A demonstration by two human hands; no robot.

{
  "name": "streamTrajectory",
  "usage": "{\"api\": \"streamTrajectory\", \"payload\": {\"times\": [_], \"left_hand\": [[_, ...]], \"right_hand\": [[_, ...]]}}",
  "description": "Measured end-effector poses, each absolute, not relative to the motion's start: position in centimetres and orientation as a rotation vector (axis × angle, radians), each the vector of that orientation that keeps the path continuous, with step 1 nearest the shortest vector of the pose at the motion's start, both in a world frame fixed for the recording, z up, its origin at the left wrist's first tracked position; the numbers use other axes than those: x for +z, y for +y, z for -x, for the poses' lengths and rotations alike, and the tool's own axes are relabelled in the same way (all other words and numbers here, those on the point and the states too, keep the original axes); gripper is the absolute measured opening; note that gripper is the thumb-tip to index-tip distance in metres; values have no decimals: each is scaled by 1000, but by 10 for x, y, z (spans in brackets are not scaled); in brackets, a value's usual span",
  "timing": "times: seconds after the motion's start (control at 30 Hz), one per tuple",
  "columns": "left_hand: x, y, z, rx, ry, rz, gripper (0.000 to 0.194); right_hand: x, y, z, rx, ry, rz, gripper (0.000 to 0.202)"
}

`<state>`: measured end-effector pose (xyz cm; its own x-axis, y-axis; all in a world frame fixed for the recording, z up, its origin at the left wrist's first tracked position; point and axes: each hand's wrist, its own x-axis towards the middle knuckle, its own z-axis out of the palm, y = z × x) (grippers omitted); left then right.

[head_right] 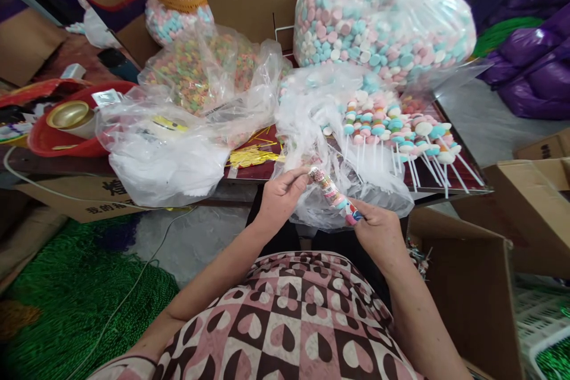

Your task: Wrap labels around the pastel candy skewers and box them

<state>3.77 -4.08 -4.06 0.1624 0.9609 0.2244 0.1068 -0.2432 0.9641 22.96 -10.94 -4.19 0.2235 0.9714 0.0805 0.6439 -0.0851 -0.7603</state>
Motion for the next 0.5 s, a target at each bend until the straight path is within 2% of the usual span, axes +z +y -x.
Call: {"api": "streamTrajectory", "payload": {"times": [0.5], "left_hand": [[-51,-39,-48,1241,1039,-1397,31]], "right_hand": [[-31,-113,-228,468,-1750,1747,34]]}}
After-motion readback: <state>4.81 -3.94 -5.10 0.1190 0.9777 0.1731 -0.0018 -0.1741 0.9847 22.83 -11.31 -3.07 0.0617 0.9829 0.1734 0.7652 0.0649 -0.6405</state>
